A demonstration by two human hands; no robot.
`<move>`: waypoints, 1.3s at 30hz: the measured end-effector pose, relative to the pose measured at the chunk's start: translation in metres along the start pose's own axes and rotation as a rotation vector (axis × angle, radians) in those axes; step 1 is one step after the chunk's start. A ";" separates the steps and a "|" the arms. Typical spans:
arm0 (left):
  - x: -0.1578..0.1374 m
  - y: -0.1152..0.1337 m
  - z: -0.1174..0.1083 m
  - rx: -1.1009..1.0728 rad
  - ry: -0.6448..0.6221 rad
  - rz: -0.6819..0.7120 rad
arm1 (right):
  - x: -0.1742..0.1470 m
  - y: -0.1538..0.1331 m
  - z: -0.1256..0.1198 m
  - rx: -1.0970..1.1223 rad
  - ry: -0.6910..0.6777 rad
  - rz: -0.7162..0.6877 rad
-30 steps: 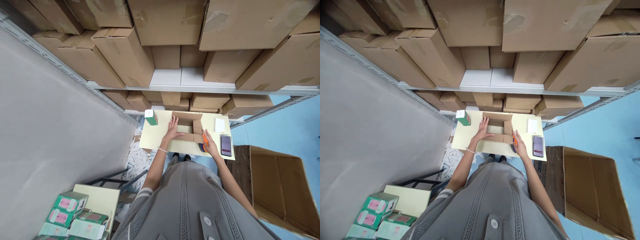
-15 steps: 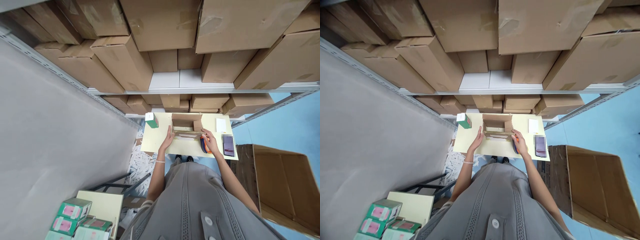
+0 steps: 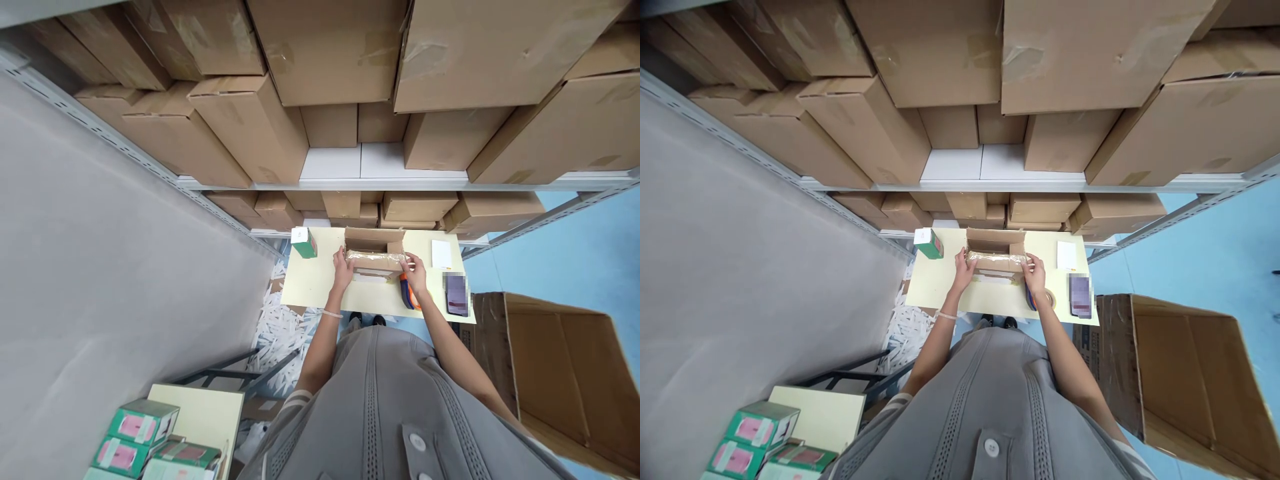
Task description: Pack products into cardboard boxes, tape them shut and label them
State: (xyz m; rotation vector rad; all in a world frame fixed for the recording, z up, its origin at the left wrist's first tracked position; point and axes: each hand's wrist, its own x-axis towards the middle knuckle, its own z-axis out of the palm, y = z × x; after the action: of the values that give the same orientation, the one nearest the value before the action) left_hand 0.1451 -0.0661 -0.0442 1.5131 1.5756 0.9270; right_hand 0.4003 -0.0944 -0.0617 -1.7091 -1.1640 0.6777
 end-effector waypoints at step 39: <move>-0.031 0.029 0.005 0.570 -0.215 0.351 | -0.027 0.027 -0.050 -0.082 0.023 0.092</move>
State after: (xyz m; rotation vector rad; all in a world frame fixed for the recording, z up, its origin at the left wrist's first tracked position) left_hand 0.1630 -0.0960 -0.0199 2.2593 1.5121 0.4788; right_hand 0.4414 -0.1419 -0.0668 -1.8440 -1.1163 0.6729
